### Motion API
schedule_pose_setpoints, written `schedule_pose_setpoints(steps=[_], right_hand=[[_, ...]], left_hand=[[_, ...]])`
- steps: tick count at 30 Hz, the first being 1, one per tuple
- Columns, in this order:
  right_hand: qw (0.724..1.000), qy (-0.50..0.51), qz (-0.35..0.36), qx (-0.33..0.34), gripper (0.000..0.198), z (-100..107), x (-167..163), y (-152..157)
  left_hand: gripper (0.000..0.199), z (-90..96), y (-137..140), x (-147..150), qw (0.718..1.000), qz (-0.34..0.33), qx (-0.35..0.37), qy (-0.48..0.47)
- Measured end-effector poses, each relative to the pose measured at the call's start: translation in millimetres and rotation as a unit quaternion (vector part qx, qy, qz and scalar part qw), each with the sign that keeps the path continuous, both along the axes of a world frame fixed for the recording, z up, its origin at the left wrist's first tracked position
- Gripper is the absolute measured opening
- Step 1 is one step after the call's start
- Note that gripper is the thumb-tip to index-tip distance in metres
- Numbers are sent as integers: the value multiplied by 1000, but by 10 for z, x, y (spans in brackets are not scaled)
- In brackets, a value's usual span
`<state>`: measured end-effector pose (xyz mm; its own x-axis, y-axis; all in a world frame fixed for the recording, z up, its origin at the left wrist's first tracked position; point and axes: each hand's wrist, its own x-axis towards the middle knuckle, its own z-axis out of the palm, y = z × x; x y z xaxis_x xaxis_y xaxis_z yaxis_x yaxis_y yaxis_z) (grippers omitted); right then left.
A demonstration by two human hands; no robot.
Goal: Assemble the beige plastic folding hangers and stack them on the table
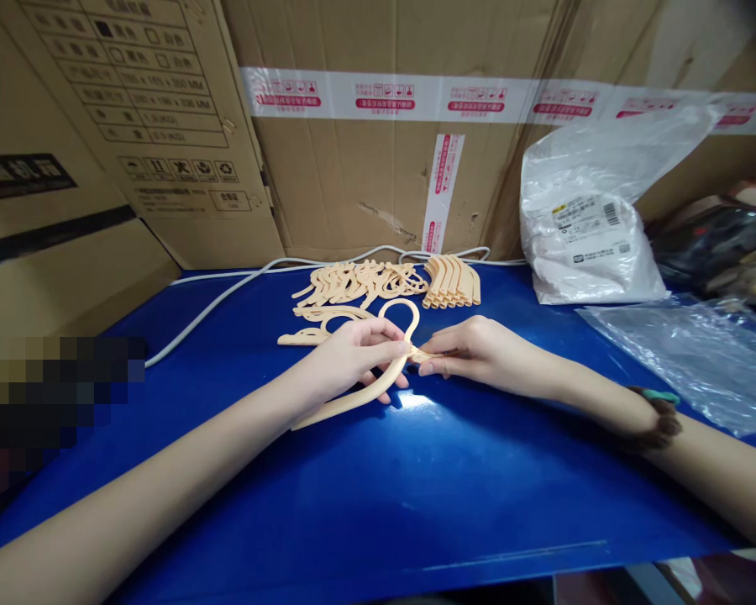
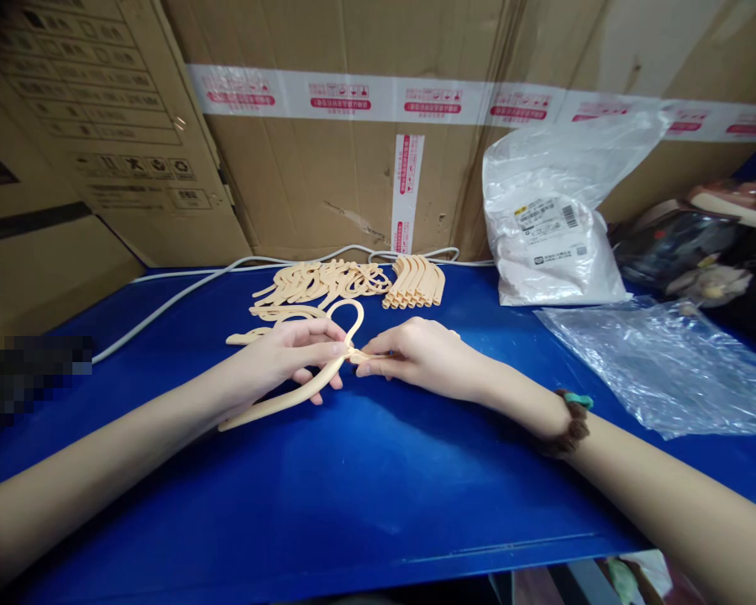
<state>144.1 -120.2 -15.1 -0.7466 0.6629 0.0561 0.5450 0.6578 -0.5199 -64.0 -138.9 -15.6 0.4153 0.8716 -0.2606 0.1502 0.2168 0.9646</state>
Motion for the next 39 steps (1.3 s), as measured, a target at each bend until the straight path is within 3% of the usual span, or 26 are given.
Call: schedule_pose_setpoints(steps=[10, 19, 29, 39], right_hand=[[1000, 8, 11, -19, 42, 11, 3, -9], [999, -36, 4, 20, 41, 3, 9, -8], [995, -58, -24, 73, 40, -1, 9, -3], [994, -49, 15, 95, 37, 20, 26, -18]], left_hand=[[13, 5, -12, -11, 999, -8, 39, 8], [18, -72, -19, -11, 999, 2, 38, 13], [14, -25, 14, -22, 999, -5, 38, 27], [16, -29, 21, -37, 998, -26, 41, 32]])
